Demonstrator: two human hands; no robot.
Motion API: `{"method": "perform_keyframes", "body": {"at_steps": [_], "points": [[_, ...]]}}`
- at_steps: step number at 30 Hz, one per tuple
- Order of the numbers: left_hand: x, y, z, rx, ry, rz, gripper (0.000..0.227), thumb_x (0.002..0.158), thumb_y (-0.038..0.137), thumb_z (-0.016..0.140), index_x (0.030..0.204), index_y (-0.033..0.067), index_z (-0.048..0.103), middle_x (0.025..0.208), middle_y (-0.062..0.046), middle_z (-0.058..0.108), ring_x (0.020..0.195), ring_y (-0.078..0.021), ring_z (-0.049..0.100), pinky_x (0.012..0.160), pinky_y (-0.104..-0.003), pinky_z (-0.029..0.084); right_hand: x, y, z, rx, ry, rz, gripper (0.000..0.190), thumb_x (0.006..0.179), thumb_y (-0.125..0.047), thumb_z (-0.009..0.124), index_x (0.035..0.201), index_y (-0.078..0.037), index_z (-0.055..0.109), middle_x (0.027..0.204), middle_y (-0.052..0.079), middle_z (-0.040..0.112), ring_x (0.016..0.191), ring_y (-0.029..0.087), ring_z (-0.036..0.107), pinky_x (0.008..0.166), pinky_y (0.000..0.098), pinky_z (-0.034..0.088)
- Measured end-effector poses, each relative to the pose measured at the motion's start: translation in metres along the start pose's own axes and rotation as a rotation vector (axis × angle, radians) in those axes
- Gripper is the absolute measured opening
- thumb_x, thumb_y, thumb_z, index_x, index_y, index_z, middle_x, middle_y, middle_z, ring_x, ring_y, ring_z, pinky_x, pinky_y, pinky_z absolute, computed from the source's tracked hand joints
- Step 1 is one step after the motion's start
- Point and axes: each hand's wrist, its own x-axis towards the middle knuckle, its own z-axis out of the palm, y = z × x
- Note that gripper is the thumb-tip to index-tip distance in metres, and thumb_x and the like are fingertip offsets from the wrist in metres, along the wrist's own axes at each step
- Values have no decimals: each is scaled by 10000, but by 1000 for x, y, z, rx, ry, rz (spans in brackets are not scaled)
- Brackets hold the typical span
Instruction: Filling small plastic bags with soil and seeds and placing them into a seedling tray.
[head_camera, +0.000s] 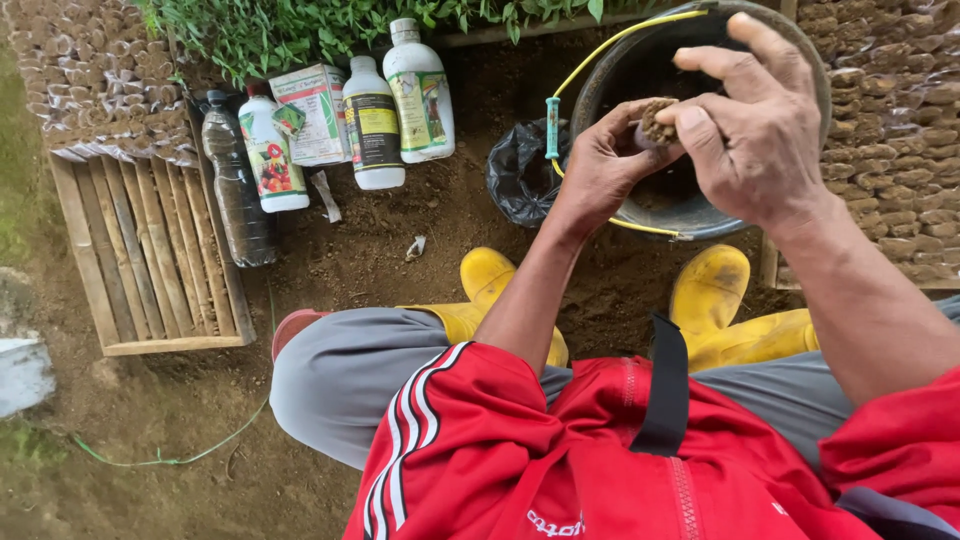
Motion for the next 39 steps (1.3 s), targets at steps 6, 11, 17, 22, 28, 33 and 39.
{"method": "perform_keyframes", "body": {"at_steps": [6, 11, 17, 22, 28, 33, 39], "points": [[0, -10, -9, 109, -70, 54, 451, 853, 101, 852, 1271, 112, 682, 1200, -35, 736, 1103, -115, 676, 1027, -266, 536, 12, -5, -16, 116, -187, 134, 314, 972, -88, 642, 1257, 38, 679, 1408, 224, 641, 1280, 379, 606, 1117, 478, 432], [4, -24, -10, 86, -95, 42, 597, 787, -86, 759, 1338, 75, 594, 1221, -68, 703, 1103, -123, 663, 980, -270, 559, 7, -2, -14, -31, -436, 160, 653, 812, -195, 688, 1440, -60, 570, 1380, 134, 645, 1252, 310, 591, 992, 443, 506], [7, -36, -13, 207, -163, -175, 726, 875, -101, 684, 1521, 80, 407, 1056, -127, 687, 941, -140, 656, 942, -384, 614, -11, 19, 2, -219, -554, 37, 311, 845, -292, 686, 1096, -118, 622, 1038, 78, 631, 988, 285, 658, 860, 393, 565], [7, -48, -3, 111, -152, -248, 848, 864, -127, 702, 1583, 108, 320, 1086, -133, 705, 933, -110, 690, 922, -339, 643, -26, 41, 8, -236, -774, 125, 253, 893, -273, 648, 1073, -116, 567, 1021, 53, 601, 950, 263, 660, 791, 383, 598], [-1, -43, 18, 961, -77, 34, 668, 938, 192, 755, 1529, 107, 455, 1385, -216, 610, 1260, -404, 625, 1071, -577, 512, -2, 120, -40, -79, -920, 454, 240, 917, -268, 667, 1144, -191, 658, 1122, 18, 692, 1074, 244, 713, 889, 406, 602], [-14, -82, 10, 1415, -19, 420, 562, 944, 342, 736, 1430, 112, 573, 1471, -140, 560, 1349, -370, 555, 1183, -562, 385, -47, 251, -92, -254, -817, 604, 227, 974, -261, 671, 1143, -134, 756, 1064, 120, 769, 1042, 319, 745, 899, 469, 603], [-3, -95, 11, 1507, 69, 617, 488, 910, 378, 712, 1300, 85, 683, 1403, -153, 634, 1317, -386, 595, 1154, -582, 421, -137, 384, -111, -449, -663, 735, 342, 1083, -216, 641, 1201, 67, 792, 1056, 332, 793, 986, 509, 753, 871, 607, 570]]}}
